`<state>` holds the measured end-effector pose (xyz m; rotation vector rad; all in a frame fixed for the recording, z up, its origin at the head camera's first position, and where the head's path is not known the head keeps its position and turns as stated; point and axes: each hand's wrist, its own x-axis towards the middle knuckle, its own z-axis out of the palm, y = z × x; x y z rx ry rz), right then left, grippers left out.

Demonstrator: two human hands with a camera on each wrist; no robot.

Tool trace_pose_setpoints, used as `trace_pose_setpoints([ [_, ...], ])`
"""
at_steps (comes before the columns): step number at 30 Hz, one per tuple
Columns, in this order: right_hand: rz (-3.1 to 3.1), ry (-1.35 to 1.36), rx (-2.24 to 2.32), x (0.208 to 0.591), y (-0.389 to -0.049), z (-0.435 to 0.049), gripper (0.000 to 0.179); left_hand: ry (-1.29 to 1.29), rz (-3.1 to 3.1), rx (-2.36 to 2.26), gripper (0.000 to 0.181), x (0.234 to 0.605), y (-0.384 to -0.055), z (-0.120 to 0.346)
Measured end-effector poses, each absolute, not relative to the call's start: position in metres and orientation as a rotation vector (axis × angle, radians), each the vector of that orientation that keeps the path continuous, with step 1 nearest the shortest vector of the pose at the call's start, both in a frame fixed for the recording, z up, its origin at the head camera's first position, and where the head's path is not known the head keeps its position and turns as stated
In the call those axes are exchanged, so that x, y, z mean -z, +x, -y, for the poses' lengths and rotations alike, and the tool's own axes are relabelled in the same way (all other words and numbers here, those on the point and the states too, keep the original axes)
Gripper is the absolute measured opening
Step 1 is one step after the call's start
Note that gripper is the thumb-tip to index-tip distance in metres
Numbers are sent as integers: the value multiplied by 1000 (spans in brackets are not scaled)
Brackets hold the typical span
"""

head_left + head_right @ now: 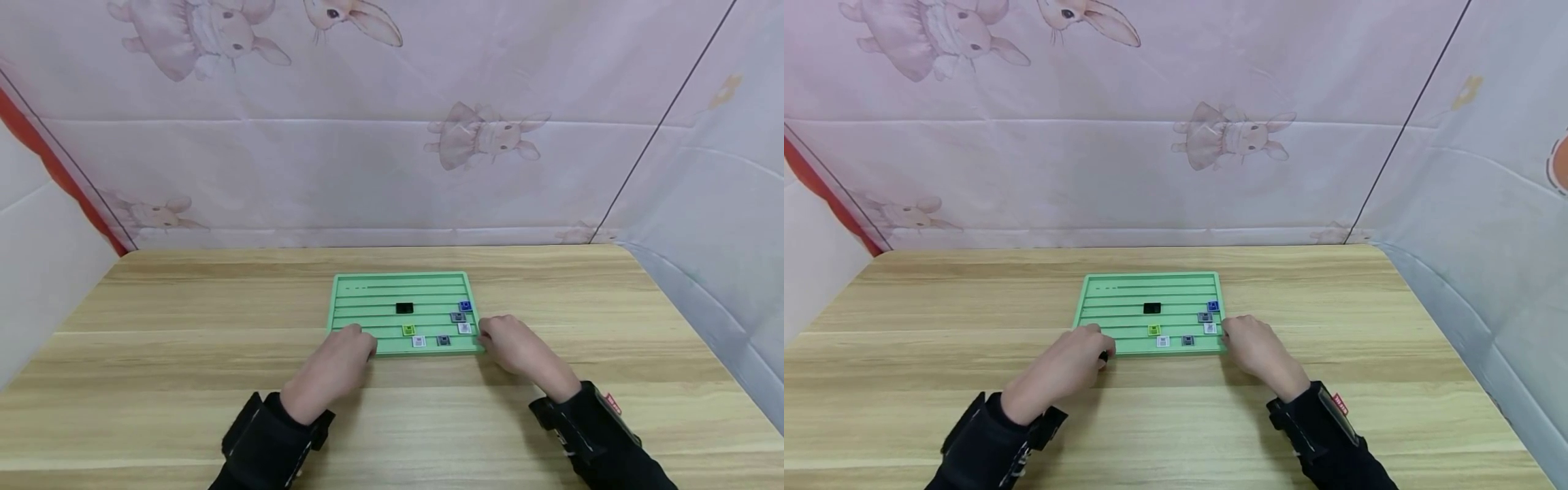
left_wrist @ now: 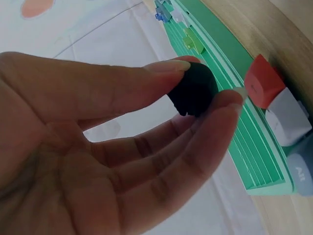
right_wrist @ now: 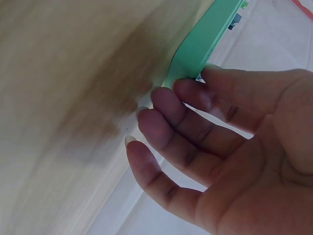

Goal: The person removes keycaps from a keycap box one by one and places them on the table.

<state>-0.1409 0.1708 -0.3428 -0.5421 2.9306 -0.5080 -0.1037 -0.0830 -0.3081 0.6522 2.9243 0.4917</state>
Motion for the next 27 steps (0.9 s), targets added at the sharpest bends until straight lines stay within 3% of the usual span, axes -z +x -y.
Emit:
trace_pose_setpoints([
  [27, -2947, -576, 495, 342, -141, -171, 12, 698, -2948, -479, 23, 306, -106, 86],
])
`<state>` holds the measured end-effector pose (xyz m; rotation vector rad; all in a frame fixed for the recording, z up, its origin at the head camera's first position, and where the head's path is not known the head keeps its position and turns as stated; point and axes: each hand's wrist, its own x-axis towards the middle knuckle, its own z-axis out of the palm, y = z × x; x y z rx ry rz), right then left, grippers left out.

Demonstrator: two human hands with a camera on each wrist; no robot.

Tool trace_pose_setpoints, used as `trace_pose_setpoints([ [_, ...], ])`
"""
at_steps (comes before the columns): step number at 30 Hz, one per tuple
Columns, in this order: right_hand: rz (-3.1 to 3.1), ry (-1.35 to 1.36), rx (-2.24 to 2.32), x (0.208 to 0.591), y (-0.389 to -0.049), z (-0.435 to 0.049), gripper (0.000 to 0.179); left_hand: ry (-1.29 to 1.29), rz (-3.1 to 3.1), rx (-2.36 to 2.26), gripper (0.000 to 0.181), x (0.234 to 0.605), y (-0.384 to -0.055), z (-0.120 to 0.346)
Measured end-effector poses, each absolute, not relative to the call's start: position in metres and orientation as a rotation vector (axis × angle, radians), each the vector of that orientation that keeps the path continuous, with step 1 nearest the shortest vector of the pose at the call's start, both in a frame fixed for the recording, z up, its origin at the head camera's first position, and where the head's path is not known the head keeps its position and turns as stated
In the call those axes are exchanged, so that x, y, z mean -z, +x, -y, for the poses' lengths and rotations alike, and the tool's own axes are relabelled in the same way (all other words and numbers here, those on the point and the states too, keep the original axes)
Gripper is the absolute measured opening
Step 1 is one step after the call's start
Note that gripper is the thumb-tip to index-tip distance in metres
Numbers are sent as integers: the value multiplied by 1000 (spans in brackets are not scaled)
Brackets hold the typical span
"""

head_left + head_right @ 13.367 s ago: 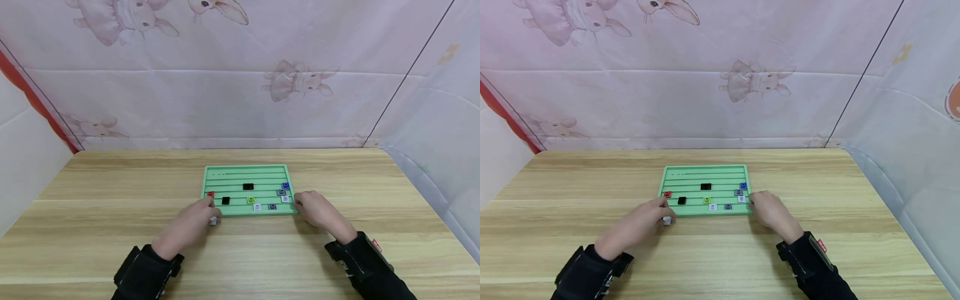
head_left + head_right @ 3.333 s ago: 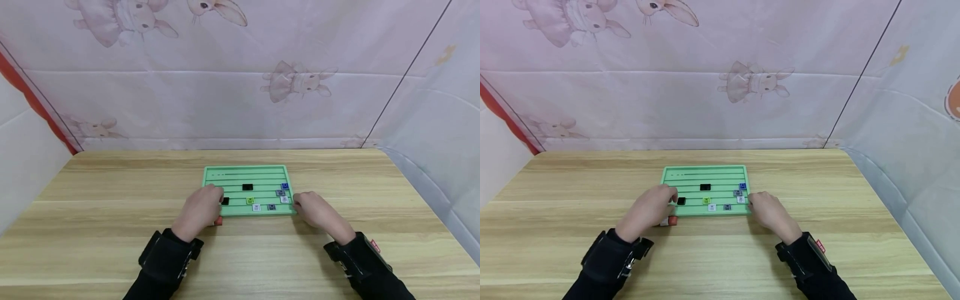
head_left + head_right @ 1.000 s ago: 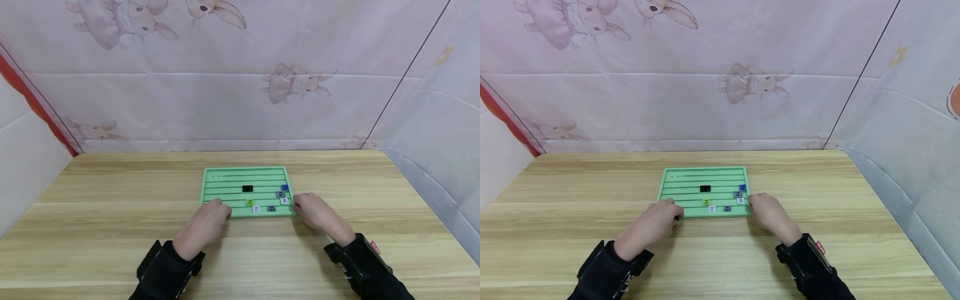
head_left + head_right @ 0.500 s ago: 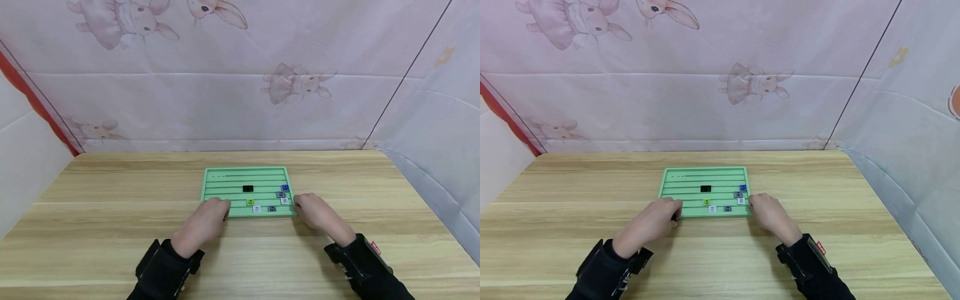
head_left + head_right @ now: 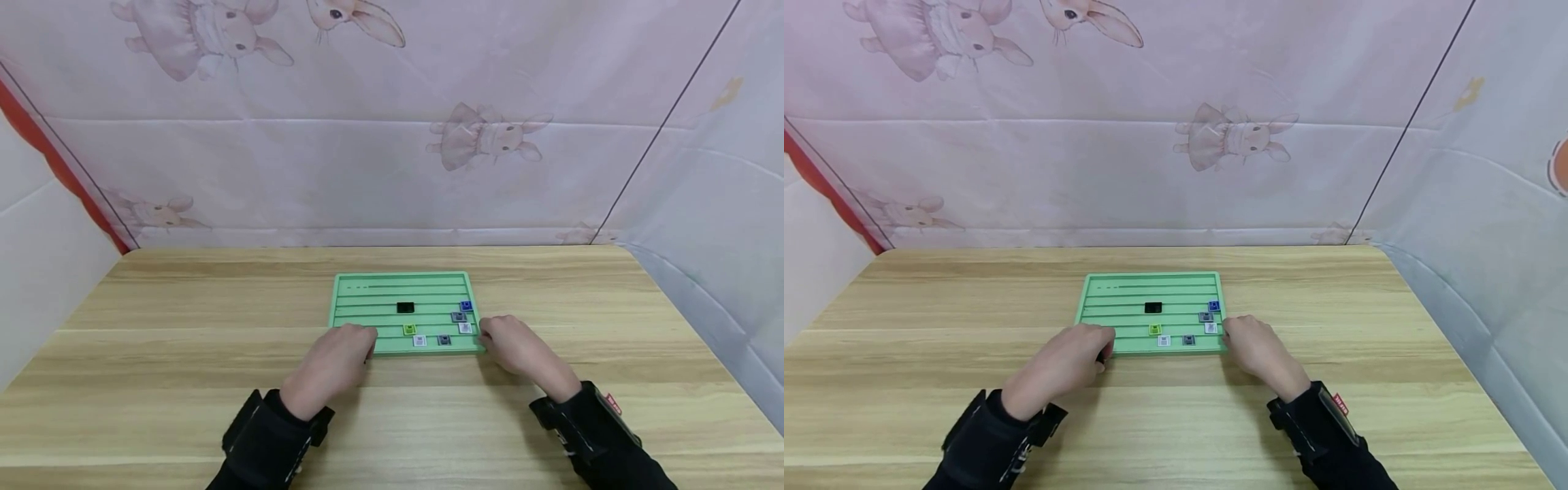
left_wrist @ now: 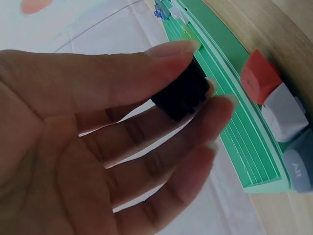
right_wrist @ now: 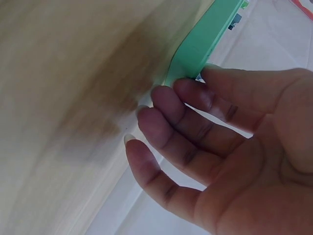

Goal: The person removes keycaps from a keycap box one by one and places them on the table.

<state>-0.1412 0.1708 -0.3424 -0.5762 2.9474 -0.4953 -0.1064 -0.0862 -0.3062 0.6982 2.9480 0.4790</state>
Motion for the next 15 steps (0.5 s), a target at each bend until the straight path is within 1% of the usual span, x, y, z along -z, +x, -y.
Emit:
trace_pose_setpoints([
  [9, -2941, -572, 505, 342, -141, -170, 11, 769, -2967, -559, 26, 307, -106, 86],
  [15, -2935, -561, 508, 341, -141, -170, 12, 743, -2939, -546, 35, 305, -106, 86],
])
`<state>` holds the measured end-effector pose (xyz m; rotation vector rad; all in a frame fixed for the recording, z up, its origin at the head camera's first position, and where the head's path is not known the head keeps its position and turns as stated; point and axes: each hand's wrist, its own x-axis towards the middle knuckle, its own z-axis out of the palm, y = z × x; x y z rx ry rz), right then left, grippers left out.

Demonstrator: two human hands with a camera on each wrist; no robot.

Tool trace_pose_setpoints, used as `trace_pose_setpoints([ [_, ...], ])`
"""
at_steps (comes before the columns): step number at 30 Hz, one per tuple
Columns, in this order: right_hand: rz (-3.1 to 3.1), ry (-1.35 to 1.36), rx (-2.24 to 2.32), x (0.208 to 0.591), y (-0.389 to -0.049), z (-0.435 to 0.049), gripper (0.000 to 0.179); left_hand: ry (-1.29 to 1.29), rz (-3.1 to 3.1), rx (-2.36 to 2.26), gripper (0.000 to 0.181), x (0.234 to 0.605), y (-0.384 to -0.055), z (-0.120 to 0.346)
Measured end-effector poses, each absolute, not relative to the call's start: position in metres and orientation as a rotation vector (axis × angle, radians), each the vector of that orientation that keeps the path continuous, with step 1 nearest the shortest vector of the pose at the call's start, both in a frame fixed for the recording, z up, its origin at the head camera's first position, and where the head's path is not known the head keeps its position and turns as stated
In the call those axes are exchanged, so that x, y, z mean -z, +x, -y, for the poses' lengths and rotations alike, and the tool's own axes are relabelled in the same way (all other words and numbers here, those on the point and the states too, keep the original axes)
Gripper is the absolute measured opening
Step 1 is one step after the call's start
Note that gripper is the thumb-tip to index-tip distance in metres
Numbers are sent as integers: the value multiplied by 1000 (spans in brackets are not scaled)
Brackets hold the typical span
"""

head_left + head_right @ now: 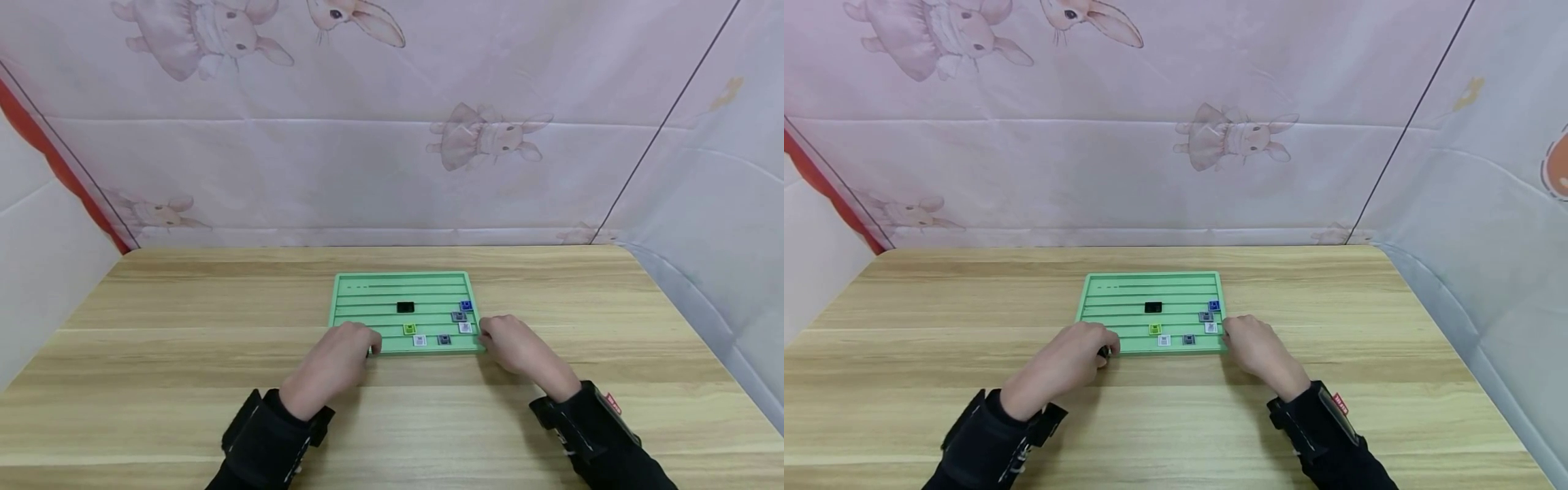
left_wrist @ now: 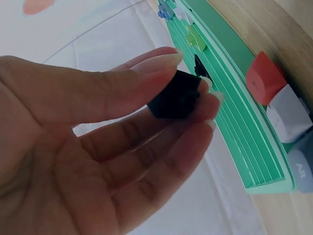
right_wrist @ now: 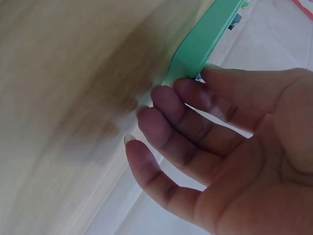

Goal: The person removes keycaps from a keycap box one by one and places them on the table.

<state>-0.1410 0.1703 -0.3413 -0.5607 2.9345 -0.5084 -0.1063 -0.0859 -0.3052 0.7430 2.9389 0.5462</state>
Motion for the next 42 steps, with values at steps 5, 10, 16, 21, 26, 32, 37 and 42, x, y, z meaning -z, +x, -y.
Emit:
trace_pose_setpoints([
  [5, -2933, -550, 507, 341, -141, -170, 11, 716, -2924, -544, 33, 303, -105, 86],
  [10, -2928, -540, 500, 341, -141, -170, 10, 728, -2922, -559, 24, 304, -105, 86],
  [16, -2928, -539, 490, 341, -141, -170, 9, 738, -2924, -584, 18, 306, -107, 85],
  [21, -2924, -531, 497, 340, -141, -170, 9, 748, -2933, -558, 8, 307, -107, 83],
  [26, -2923, -526, 497, 341, -141, -170, 9, 776, -2968, -494, 9, 310, -107, 79],
  [32, -2924, -525, 490, 341, -142, -170, 10, 829, -3001, -427, 15, 317, -107, 72],
  [37, -2922, -522, 487, 341, -142, -170, 10, 859, -3024, -391, 15, 323, -106, 67],
  [42, -2923, -521, 487, 342, -142, -170, 10, 904, -3070, -316, 19, 328, -105, 64],
])
